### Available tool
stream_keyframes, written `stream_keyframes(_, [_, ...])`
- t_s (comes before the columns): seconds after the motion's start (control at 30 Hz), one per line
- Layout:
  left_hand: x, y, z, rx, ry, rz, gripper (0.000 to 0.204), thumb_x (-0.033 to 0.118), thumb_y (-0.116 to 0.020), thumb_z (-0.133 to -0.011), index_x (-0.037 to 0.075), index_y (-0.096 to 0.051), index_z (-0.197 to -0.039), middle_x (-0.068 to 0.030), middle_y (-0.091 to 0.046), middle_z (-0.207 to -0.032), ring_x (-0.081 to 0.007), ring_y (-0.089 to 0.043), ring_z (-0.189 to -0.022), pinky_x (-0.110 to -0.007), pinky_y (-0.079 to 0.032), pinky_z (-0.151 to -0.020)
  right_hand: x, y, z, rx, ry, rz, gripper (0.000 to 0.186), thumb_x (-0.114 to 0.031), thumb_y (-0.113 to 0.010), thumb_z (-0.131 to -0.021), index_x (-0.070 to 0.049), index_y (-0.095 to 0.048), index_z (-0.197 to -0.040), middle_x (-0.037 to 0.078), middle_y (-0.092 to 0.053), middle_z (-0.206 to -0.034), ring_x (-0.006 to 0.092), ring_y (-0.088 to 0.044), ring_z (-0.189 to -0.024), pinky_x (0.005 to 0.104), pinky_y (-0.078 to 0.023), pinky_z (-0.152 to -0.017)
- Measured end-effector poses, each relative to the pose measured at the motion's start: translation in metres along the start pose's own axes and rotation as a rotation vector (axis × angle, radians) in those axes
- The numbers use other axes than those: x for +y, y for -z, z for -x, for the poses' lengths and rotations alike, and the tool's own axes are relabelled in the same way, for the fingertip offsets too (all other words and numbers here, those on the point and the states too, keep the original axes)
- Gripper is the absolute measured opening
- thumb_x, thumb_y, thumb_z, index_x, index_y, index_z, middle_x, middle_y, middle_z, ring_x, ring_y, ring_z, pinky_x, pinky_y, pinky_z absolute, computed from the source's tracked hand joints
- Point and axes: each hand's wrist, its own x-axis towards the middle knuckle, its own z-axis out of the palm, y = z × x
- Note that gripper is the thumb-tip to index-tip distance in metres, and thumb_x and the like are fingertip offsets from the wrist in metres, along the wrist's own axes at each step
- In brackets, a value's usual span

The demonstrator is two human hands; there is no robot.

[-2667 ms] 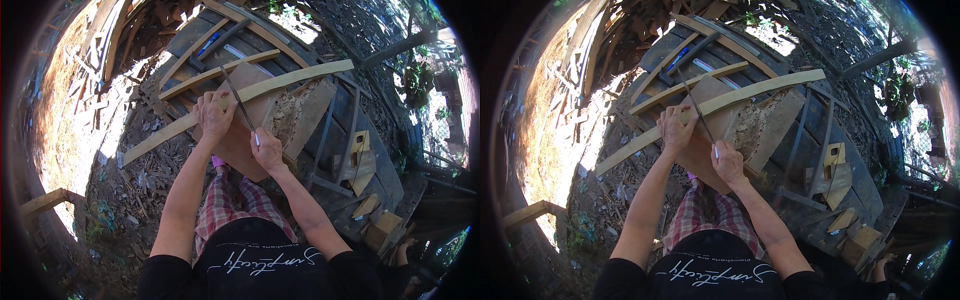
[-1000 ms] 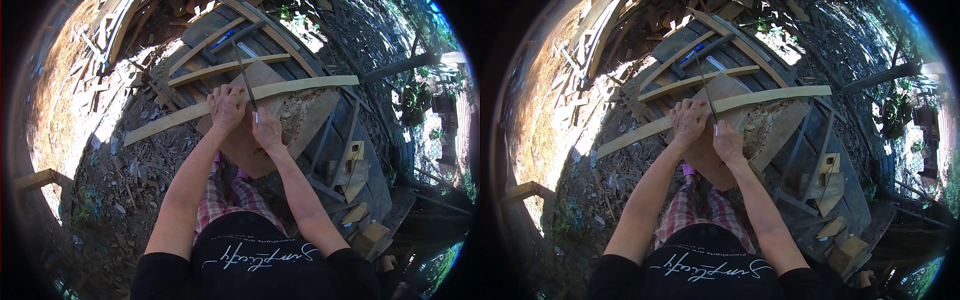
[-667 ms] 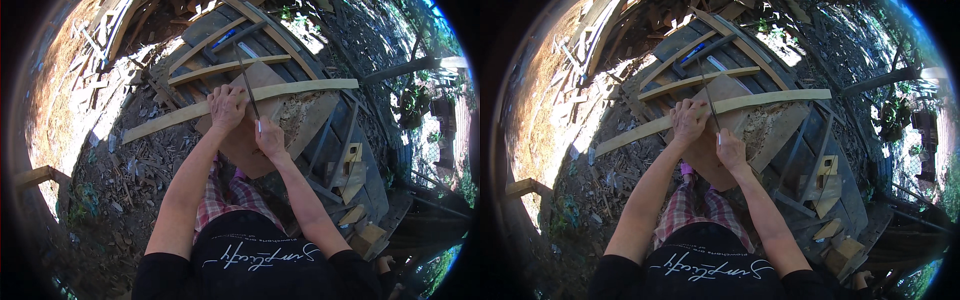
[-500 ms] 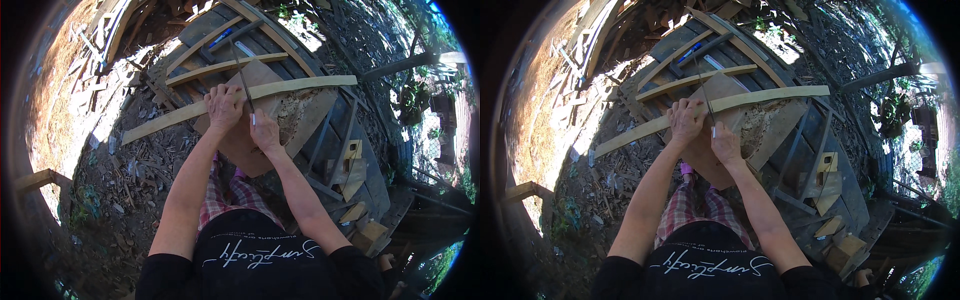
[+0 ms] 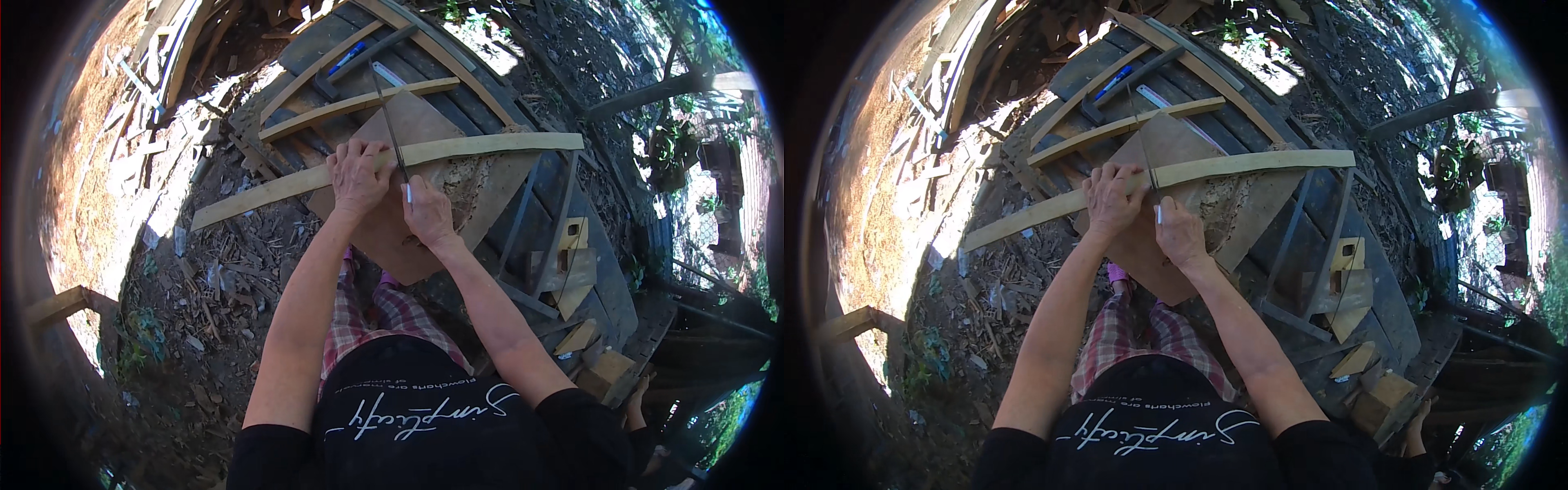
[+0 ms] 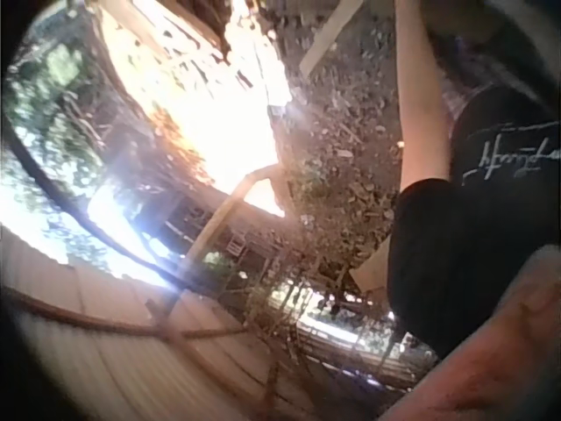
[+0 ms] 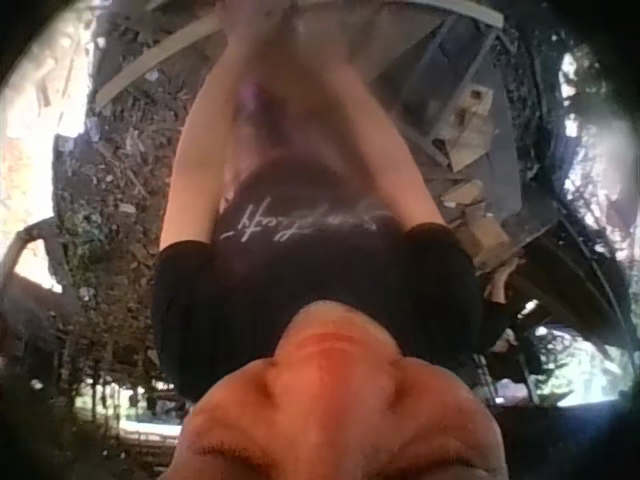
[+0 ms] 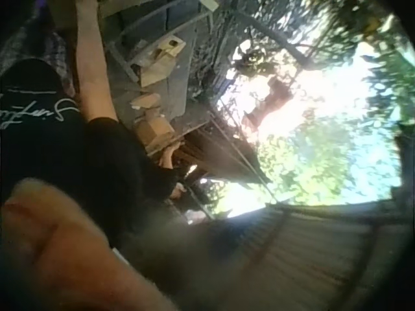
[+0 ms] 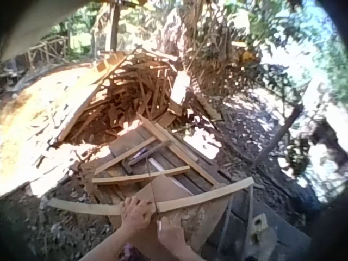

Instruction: The person cuts a wooden strip using a frame saw, wraps one end of a saw blade with paper and tape, and cuts the wooden strip with the wrapped blade.

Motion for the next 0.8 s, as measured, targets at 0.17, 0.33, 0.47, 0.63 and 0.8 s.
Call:
stream_keyframes(0.17, [0.002, -0.002, 0.0, 0.033, 0.005, -0.003, 0.031, 0.031, -0.071, -0.077, 0.02, -0.065, -0.105, -0.004, -0.057, -0.1, -0.0268, -0.051, -0.101, -0.042, -0.036, -0.086, -0.006, 0.005, 0.009, 0.093, 0.01, -0.024, 0.02, -0.022, -0.053, -0.094, -0.004, -0.048, -0.087, 0.021, -0.06, -0.076, 0.0427, -0.062, -0.066, 0.0518, -0.05, -0.057])
stream_keyframes(0.33, [0.005, -0.005, 0.003, 0.069, 0.022, -0.022, 0.031, 0.031, -0.07, -0.078, 0.02, -0.065, -0.106, -0.0043, -0.057, -0.1, -0.0269, -0.051, -0.102, -0.042, -0.036, -0.086, -0.006, 0.0, 0.003, 0.174, -0.075, -0.023, 0.024, -0.025, -0.053, -0.095, -0.004, -0.049, -0.084, 0.02, -0.061, -0.075, 0.0425, -0.062, -0.065, 0.0513, -0.05, -0.058])
stream_keyframes(0.47, [0.006, -0.004, 0.003, 0.079, 0.024, -0.016, 0.03, 0.03, -0.068, -0.078, 0.02, -0.065, -0.106, -0.0038, -0.058, -0.102, -0.0264, -0.051, -0.104, -0.042, -0.035, -0.087, -0.003, 0.004, 0.013, 0.094, -0.059, -0.003, 0.026, -0.027, -0.053, -0.095, -0.004, -0.051, -0.084, 0.021, -0.061, -0.077, 0.0424, -0.062, -0.066, 0.0507, -0.051, -0.057])
stream_keyframes(0.63, [0.006, -0.003, 0.002, 0.081, 0.007, -0.016, 0.03, 0.031, -0.07, -0.078, 0.02, -0.064, -0.106, -0.0045, -0.057, -0.101, -0.0275, -0.051, -0.102, -0.043, -0.036, -0.086, -0.022, 0.048, 0.048, 0.068, -0.082, 0.009, 0.03, -0.03, -0.054, -0.095, -0.003, -0.051, -0.084, 0.021, -0.06, -0.077, 0.0424, -0.062, -0.065, 0.0503, -0.05, -0.057])
stream_keyframes(0.8, [0.004, -0.006, 0.004, 0.068, 0.002, -0.014, 0.03, 0.029, -0.07, -0.078, 0.02, -0.063, -0.106, -0.0031, -0.057, -0.101, -0.0263, -0.052, -0.102, -0.042, -0.036, -0.086, -0.027, 0.082, 0.04, 0.173, -0.168, -0.02, 0.038, -0.039, -0.055, -0.095, -0.002, -0.05, -0.09, 0.022, -0.056, -0.081, 0.0432, -0.06, -0.071, 0.0502, -0.048, -0.059])
